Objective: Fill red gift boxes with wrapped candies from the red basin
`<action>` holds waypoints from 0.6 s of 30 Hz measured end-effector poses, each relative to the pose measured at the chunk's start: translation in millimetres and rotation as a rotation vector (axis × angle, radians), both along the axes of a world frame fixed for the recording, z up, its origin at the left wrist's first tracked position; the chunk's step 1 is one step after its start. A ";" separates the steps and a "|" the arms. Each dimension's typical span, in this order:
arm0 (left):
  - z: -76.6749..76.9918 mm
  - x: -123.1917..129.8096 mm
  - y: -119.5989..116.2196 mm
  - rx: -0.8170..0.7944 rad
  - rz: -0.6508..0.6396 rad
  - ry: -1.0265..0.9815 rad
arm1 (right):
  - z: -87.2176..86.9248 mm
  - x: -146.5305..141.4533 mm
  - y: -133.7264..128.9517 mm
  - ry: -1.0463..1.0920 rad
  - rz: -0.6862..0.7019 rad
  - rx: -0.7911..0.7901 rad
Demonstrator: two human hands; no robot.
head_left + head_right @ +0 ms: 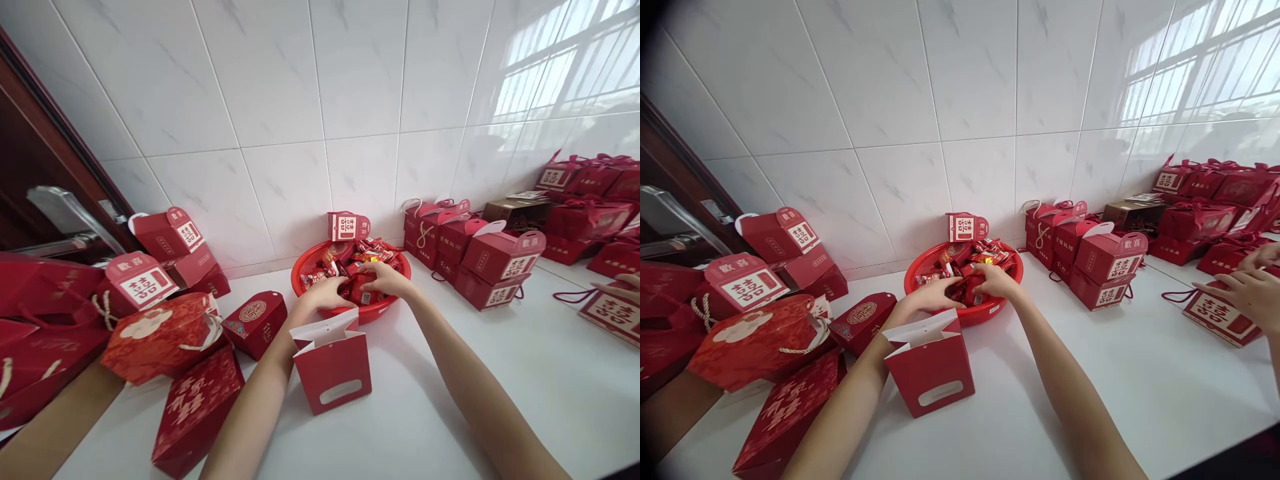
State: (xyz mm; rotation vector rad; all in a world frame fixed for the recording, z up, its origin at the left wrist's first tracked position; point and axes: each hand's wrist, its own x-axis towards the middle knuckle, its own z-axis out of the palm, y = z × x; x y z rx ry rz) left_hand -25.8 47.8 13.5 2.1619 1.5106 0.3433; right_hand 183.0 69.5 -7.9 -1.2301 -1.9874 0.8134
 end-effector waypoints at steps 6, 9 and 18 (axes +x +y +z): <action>-7.9 7.8 7.7 0.064 0.022 -0.062 | 1.6 4.1 3.1 0.437 0.006 -0.062; -7.7 4.0 6.6 0.101 0.037 -0.097 | 3.2 3.7 2.6 0.650 -0.079 -0.168; -13.5 -6.2 4.8 0.157 0.153 -0.578 | 8.1 2.4 -3.4 0.805 -0.109 -0.215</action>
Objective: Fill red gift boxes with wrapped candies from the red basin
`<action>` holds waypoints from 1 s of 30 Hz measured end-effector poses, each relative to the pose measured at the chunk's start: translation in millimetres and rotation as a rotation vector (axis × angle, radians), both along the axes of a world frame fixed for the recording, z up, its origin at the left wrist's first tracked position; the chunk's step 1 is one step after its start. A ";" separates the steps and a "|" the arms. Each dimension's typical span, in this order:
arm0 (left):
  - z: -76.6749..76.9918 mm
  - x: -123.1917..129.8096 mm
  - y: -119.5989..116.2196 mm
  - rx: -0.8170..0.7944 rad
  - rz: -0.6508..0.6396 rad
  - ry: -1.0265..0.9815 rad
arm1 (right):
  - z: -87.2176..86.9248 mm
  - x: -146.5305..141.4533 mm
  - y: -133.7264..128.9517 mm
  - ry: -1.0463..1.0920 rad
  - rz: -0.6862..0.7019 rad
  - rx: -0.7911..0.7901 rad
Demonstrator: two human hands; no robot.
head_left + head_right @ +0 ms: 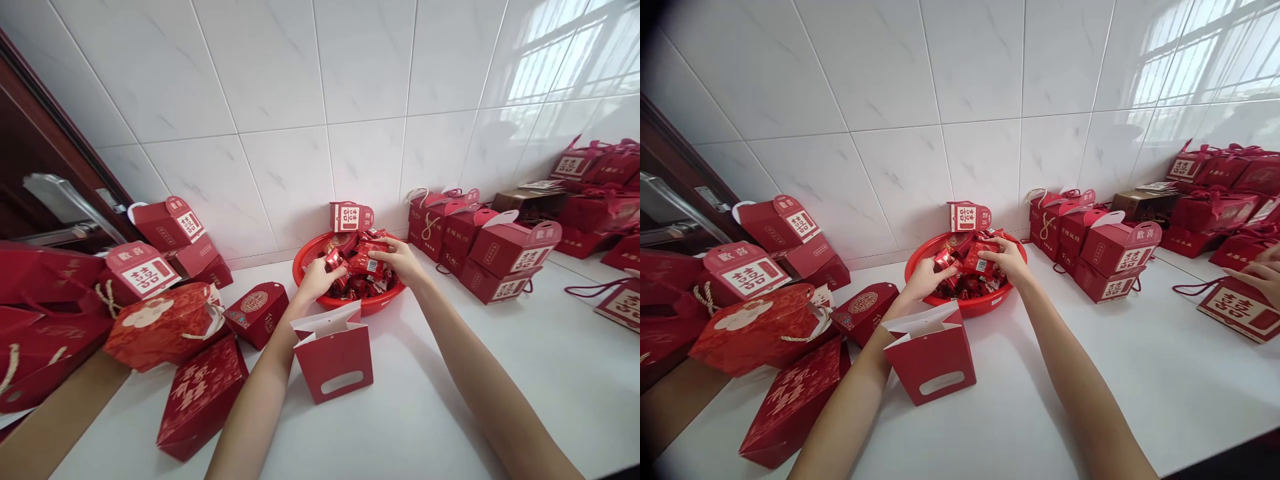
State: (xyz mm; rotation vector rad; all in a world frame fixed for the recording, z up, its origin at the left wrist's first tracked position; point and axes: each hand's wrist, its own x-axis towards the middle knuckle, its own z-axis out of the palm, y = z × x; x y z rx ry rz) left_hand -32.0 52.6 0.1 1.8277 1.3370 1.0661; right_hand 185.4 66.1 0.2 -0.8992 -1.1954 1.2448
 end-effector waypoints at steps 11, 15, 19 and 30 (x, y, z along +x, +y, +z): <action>-4.8 -3.8 -1.8 -0.122 -0.118 -0.418 | 2.1 -0.3 -2.3 0.098 -0.011 -0.007; -2.7 -3.4 -5.3 -0.107 -0.124 -0.451 | 3.4 -1.2 -2.0 0.168 -0.038 -0.023; -0.3 -2.7 -7.6 -0.023 -0.119 -0.503 | 5.5 -6.6 -4.4 0.239 0.013 -0.084; -0.3 -2.0 -8.1 -0.002 -0.167 -0.577 | 3.6 -19.9 -10.8 0.275 0.306 -0.202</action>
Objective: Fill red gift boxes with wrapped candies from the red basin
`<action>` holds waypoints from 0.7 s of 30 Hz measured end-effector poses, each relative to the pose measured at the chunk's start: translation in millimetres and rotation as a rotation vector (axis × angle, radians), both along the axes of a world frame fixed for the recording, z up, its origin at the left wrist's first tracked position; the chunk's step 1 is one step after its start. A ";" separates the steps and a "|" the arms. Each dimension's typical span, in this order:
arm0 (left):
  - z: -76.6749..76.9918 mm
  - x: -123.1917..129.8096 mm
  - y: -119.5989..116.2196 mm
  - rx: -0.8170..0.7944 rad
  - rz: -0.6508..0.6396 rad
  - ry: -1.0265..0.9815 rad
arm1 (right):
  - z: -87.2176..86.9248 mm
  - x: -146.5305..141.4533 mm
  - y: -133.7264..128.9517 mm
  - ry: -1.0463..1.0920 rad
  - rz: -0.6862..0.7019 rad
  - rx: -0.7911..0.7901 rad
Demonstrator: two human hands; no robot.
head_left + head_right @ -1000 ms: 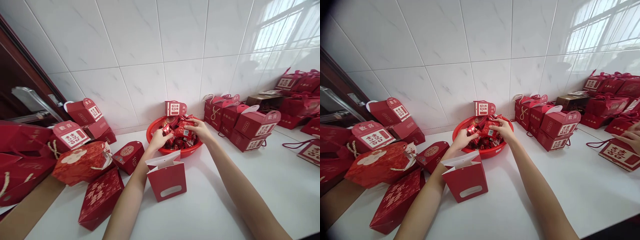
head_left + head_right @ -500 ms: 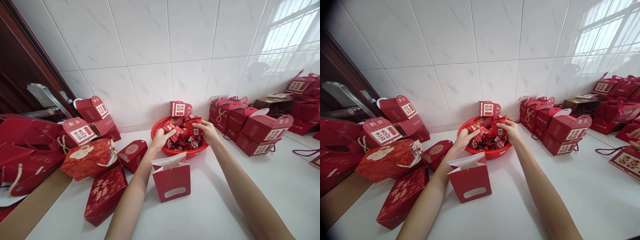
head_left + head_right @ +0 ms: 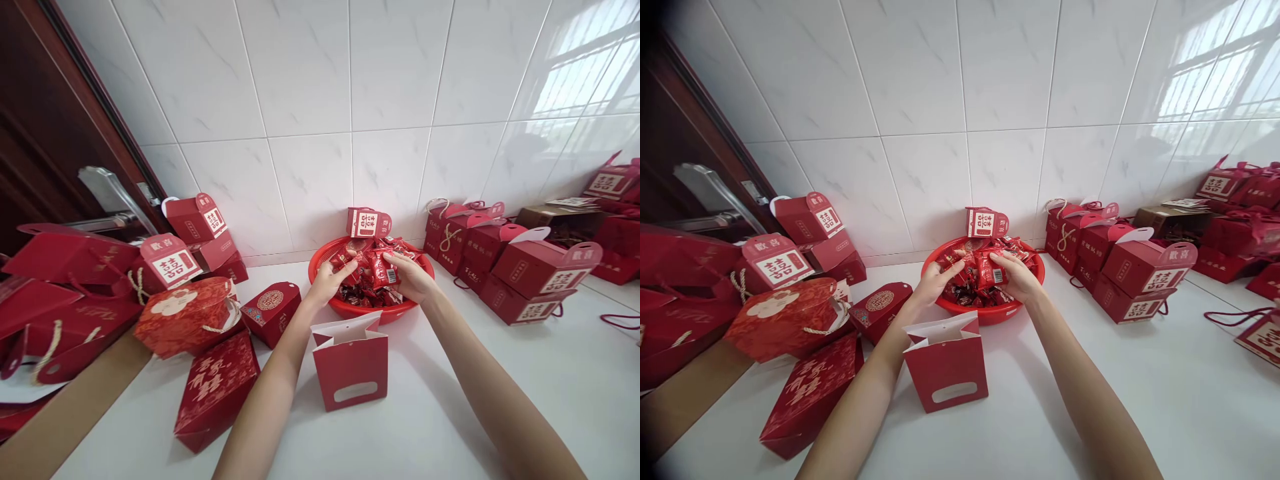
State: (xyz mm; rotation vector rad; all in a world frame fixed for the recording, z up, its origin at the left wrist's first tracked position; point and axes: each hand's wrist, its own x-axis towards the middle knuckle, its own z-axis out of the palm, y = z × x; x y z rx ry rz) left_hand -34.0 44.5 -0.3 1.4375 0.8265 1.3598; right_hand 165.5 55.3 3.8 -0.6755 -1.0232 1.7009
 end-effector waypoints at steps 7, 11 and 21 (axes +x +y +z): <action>4.9 -5.0 1.6 -0.255 -0.128 0.047 | -3.0 3.9 4.6 0.070 -0.165 0.026; 8.8 -6.1 1.4 -0.312 -0.141 -0.023 | -1.2 6.4 -0.2 0.035 -0.150 0.102; 8.0 -8.7 -4.4 -0.184 -0.066 -0.193 | 8.6 3.7 -12.6 -0.076 0.019 0.232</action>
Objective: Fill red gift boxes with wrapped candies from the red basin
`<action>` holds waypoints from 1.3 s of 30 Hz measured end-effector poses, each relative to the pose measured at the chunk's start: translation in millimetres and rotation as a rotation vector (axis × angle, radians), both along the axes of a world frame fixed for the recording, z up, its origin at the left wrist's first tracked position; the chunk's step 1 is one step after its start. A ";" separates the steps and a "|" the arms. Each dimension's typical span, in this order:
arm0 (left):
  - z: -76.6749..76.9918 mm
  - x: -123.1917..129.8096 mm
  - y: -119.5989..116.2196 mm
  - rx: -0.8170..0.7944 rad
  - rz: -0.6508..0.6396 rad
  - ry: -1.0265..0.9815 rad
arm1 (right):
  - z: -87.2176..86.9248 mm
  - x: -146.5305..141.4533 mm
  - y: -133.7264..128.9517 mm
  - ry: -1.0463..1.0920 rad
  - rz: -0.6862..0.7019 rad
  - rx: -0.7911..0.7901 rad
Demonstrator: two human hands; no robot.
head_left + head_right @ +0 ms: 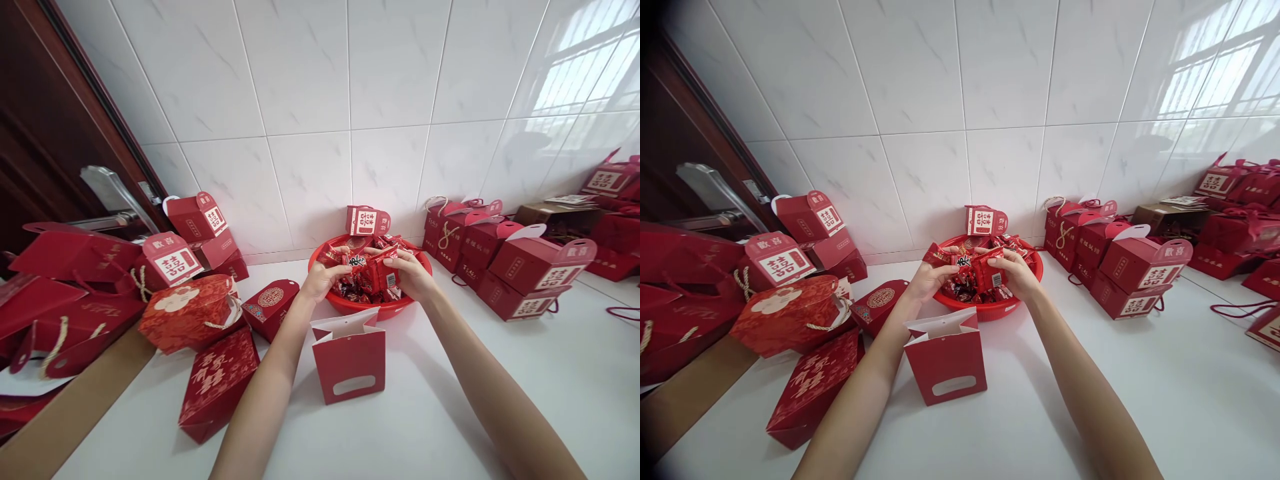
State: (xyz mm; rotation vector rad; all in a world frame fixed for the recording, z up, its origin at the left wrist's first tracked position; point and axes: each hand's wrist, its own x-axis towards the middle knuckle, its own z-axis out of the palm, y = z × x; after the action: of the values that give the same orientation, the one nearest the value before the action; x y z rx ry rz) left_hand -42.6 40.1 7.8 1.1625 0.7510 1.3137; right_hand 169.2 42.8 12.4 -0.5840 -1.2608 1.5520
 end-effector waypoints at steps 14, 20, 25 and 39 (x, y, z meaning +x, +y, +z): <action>36.9 0.8 -45.3 0.159 0.030 0.209 | 40.3 -11.1 -37.0 -0.008 -0.138 0.041; 71.8 -21.9 -104.9 0.398 0.141 0.512 | 72.8 12.0 -69.6 -0.035 -0.223 0.310; 88.3 -31.1 -135.9 0.397 0.120 0.772 | 83.4 27.3 -85.3 -0.085 -0.287 0.424; 83.5 -21.6 -143.3 0.121 -0.136 0.670 | 78.2 17.8 -85.9 -0.135 -0.200 0.428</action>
State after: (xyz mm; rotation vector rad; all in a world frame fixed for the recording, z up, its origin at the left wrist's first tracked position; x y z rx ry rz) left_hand -64.2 -103.2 91.2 1.7520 1.0528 0.8558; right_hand 186.9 -43.2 90.6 -0.5223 -1.5331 1.0492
